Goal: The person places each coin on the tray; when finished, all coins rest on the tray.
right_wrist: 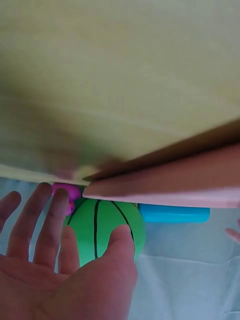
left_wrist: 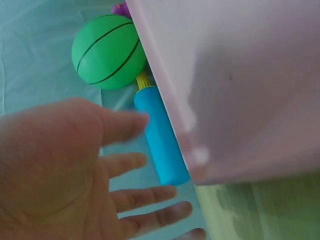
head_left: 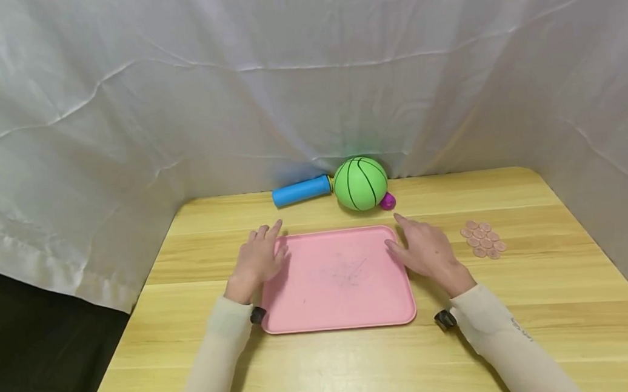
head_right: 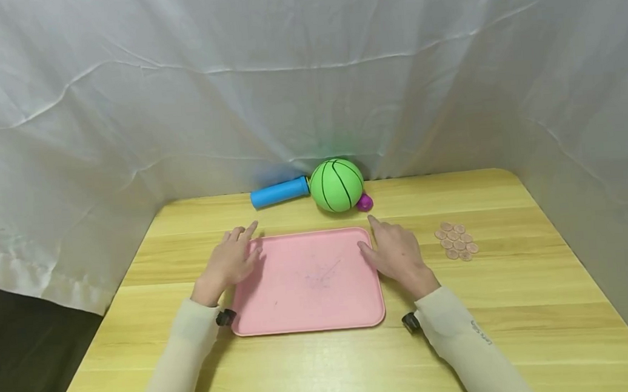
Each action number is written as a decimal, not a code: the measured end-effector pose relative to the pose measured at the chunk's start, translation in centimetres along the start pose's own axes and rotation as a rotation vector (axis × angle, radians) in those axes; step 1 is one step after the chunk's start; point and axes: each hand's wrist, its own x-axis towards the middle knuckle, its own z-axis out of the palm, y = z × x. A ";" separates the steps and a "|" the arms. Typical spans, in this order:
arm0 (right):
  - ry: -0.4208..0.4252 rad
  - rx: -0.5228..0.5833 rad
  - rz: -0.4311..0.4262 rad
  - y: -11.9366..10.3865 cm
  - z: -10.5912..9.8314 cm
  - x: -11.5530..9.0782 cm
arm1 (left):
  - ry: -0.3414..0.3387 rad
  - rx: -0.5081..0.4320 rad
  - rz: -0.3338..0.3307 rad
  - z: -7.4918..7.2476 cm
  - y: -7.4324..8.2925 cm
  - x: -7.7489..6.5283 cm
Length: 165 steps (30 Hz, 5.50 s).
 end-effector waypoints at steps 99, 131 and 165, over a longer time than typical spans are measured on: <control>0.022 0.080 0.176 12.7 -5.6 -0.6 | -0.077 -0.422 0.195 2.2 -0.3 2.3; -0.197 0.182 0.148 16.0 -6.2 0.7 | -0.121 -0.508 0.215 2.0 -0.7 2.3; -0.050 0.470 0.339 13.5 -6.7 0.0 | -0.122 -0.503 0.224 1.9 -0.7 2.3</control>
